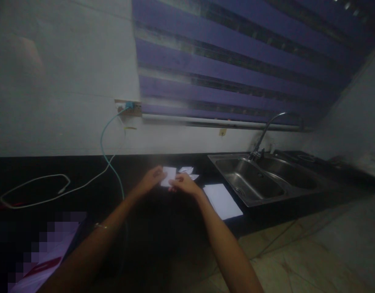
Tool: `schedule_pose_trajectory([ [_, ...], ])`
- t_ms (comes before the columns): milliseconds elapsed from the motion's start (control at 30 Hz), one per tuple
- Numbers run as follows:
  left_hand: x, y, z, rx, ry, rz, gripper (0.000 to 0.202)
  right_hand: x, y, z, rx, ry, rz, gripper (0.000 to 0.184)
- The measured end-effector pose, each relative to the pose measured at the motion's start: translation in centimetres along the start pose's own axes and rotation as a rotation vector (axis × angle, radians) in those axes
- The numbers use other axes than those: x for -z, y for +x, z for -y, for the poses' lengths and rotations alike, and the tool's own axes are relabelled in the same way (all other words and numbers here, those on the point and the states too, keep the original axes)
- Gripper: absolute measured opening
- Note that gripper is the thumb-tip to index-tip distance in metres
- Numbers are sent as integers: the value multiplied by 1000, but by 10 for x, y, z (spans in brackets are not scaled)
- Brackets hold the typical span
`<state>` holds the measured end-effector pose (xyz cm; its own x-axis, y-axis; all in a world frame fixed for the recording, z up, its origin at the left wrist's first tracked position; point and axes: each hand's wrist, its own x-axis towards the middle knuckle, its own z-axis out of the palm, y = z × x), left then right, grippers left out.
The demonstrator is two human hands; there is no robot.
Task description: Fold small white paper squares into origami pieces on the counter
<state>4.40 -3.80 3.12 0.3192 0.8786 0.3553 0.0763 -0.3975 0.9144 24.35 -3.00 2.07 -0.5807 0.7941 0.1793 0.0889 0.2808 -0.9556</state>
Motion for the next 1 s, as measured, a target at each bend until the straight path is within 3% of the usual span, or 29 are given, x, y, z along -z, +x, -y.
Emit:
schedule_pose_trajectory([
  [167,-1,-5,-4,41,-23,195,36,-2,2,-2,17,10,-28,34],
  [300,4,-5,-1,82,-57,212,36,0,4,0,83,-68,-221,30],
  [400,6,-5,5,138,-79,235,36,1,4,2,157,-49,-323,44],
  [467,6,-5,7,170,-103,245,35,1,5,1,189,-78,-314,47],
  [667,4,-6,7,201,-177,249,34,1,6,-3,250,-158,-308,32],
  [867,3,-7,8,184,-211,232,41,2,7,-3,231,-141,-348,25],
  [1000,1,-7,3,188,-182,192,38,1,8,-3,228,-108,-293,24],
])
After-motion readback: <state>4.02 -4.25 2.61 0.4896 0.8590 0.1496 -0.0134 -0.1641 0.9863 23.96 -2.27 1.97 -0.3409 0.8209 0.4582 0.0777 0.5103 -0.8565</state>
